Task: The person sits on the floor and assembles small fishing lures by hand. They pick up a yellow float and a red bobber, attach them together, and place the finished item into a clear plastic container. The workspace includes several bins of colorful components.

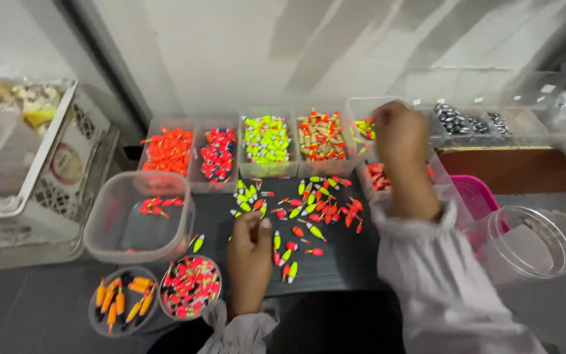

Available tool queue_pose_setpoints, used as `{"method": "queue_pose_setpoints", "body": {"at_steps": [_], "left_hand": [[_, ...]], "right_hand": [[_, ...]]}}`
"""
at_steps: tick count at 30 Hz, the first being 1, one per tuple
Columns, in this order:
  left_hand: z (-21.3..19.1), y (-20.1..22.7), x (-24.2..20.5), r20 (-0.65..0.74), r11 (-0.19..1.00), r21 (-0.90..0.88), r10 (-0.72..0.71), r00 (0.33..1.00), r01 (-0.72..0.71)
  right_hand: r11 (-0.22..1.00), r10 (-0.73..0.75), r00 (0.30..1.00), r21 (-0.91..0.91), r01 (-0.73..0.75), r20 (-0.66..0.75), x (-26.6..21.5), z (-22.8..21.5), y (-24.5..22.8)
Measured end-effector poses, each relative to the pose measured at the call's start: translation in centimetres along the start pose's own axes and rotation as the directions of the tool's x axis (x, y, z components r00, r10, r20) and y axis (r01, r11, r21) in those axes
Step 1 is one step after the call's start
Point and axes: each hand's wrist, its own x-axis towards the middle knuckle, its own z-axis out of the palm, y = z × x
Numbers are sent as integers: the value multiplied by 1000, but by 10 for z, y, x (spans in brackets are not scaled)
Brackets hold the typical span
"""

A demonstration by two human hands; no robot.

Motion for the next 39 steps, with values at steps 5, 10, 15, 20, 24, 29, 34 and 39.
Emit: {"method": "queue_pose_setpoints", "body": {"at_steps": [5, 10, 15, 20, 24, 29, 34, 39], "left_hand": [[-7, 15, -6, 40, 1000, -13, -16, 999, 16], [-4, 3, -4, -32, 989, -43, 141, 989, -142], [-4, -3, -1, -5, 984, -99, 146, 989, -146], [-8, 6, -5, 27, 984, -60, 169, 985, -167], [-13, 19, -14, 80, 981, -4, 192, 978, -193], [-8, 5, -12, 102, 923, 101, 363, 926, -373], [-7, 0, -17, 56, 827, 197, 527, 848, -527], [-15, 3, -15, 219, 878, 162, 413, 884, -451]], "right_hand": [[947, 307, 947, -123, -295, 92, 35, -11, 14], [953, 202, 979, -225, -204, -31, 33, 17, 56], [990, -101, 989, -86, 111, 104, -38, -38, -10], [989, 13, 869, -136, 63, 494, -134, -81, -46], [956, -3, 842, -246, 161, 540, -183, -57, -10], [923, 34, 852, -343, 174, 522, -205, -51, -21], [888, 78, 861, -427, 170, 503, -209, -10, 5], [944, -46, 894, -275, 185, 446, -210, -11, 4]]}}
